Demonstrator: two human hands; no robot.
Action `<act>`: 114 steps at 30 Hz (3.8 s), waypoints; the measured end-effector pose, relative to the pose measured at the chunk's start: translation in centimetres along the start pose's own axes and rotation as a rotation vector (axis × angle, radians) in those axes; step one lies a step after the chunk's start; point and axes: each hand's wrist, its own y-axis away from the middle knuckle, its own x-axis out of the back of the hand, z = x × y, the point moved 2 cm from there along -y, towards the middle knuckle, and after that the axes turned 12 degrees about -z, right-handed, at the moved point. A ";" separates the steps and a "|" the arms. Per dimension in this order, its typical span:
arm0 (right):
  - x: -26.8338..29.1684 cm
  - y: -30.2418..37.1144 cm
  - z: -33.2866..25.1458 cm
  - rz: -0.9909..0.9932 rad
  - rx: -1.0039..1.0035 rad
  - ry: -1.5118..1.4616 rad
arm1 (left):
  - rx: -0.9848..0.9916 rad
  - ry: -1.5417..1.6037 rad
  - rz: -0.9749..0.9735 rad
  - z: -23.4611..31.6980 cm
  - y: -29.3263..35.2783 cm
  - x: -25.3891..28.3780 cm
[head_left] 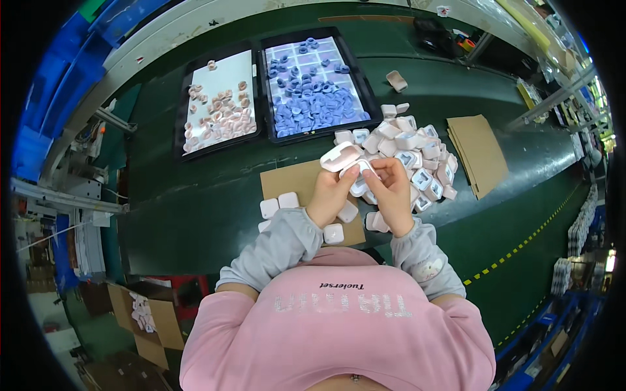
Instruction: The person assembles small electronic components by hand, placing them into white plastic housings on a production line.
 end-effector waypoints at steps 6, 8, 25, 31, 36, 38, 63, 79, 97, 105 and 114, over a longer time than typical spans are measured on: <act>0.6 -0.9 0.0 -0.036 -0.024 0.023 | 0.126 -0.098 0.029 0.7 0.1 -0.5; 1.0 -1.1 0.0 -0.036 -0.037 -0.002 | 0.149 0.016 0.055 0.4 0.0 -0.6; 23.7 -5.9 4.1 0.460 -0.113 0.278 | 0.416 -1.029 -0.141 -8.6 2.5 5.4; 30.6 -8.9 7.6 0.404 -0.339 0.670 | 0.637 -1.541 -0.335 -13.4 0.5 5.0; 24.1 -7.1 5.0 0.330 -0.073 1.161 | 0.651 -1.263 -0.272 -14.7 0.4 7.9; 20.2 -5.5 5.5 0.189 -0.068 0.911 | 0.631 -1.242 -0.260 -14.2 0.5 8.2; 2.8 2.0 3.6 -0.274 0.133 0.558 | 0.139 -0.737 -0.244 1.5 1.0 -2.0; 3.8 1.2 2.7 -0.123 -0.406 -0.385 | -0.085 -1.071 -0.300 -0.6 -0.4 -1.3; 8.8 1.9 5.7 -0.007 -0.441 -0.533 | 0.132 -0.073 0.090 -4.0 -4.8 3.1; 16.7 -2.5 6.4 0.262 -0.205 -0.680 | 0.068 -1.171 -0.225 -4.9 -6.3 7.0; 12.8 1.2 6.6 0.203 -0.304 -0.160 | 0.485 -1.522 -0.636 -13.5 3.3 3.5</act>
